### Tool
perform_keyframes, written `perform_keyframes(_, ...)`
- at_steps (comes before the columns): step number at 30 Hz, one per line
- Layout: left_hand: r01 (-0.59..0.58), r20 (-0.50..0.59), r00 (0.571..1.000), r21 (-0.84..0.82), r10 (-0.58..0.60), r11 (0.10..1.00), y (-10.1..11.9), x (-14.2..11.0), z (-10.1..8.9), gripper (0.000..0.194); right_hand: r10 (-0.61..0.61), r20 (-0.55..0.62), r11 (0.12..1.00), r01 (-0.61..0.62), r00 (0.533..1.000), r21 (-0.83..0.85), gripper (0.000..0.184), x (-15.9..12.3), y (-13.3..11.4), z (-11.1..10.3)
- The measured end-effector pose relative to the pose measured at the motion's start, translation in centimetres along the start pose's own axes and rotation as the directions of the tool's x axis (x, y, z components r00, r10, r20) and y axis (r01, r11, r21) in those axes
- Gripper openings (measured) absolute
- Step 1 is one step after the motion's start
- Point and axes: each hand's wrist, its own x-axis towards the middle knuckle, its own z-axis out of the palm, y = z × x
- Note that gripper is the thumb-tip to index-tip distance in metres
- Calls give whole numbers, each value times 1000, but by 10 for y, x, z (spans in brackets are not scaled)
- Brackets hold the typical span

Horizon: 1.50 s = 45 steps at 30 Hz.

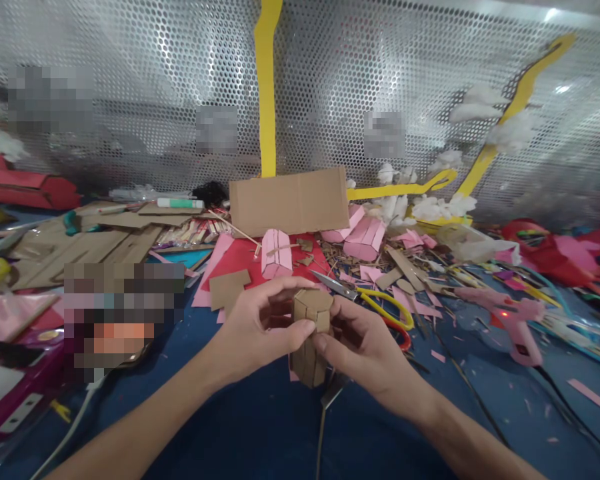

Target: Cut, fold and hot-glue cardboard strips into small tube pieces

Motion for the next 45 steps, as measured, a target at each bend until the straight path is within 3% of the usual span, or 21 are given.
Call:
perform_keyframes(24, -29, -42, 999, 97, 33, 995, 4, -2, 3, 38, 7, 21, 999, -6, 1000, -49, 28, -2, 0, 2)
perform_keyframes(30, -7, -31, 999, 40, 9, 999, 1, -1, 1, 36, -19, -2, 993, 18, 1000, -119, 30, -1, 0, 1)
perform_keyframes(45, -15, -55, 998, 45, 17, 999, 0, -1, 1, 31, -39, 8, 986, 40, 999, -159, 20, -2, -1, 1)
